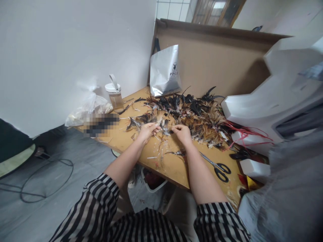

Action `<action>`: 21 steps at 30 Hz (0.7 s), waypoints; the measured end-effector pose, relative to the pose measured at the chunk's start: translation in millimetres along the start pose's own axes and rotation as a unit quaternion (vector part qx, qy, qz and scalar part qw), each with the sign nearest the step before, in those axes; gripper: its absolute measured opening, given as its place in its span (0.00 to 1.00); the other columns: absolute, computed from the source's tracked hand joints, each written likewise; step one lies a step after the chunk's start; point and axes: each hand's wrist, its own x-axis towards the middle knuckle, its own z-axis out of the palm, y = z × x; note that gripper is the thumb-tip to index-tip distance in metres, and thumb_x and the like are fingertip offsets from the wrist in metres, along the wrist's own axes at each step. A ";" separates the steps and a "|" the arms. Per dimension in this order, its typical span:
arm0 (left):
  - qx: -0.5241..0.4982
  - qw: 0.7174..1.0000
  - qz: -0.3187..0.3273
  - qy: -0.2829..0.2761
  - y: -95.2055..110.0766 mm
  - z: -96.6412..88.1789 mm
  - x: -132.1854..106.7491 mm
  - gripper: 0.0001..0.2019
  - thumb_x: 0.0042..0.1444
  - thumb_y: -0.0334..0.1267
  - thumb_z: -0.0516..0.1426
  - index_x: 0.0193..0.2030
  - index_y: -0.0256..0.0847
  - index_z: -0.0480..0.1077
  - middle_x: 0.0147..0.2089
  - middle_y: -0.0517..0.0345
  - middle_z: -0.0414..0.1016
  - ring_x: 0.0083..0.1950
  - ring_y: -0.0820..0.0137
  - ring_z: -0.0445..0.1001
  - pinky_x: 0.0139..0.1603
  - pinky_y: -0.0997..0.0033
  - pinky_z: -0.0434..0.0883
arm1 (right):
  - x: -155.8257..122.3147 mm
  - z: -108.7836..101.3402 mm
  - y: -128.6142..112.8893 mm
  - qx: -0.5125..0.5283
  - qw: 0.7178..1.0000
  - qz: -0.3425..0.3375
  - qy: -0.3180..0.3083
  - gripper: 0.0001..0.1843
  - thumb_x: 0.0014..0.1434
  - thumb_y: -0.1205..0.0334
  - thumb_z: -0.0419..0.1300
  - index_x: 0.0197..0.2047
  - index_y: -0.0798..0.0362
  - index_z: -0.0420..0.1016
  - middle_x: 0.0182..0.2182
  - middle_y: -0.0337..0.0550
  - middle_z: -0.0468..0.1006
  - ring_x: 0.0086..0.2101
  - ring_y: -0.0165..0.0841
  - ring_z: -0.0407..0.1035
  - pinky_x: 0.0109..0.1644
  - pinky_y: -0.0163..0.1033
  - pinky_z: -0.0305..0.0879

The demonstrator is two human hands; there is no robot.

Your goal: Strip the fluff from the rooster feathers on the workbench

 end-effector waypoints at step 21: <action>-0.107 0.993 -0.045 -0.028 -3.2 -2.8 1.0 0.11 0.43 0.35 0.61 0.32 0.31 0.71 0.30 0.52 0.75 0.24 0.82 0.69 0.21 0.86 0.62 | -9.5 6.6 -13.4 0.079 0.992 0.067 -0.070 0.10 0.43 0.57 0.58 0.24 0.56 0.72 0.16 0.36 0.68 0.17 0.24 0.57 0.23 0.31 0.51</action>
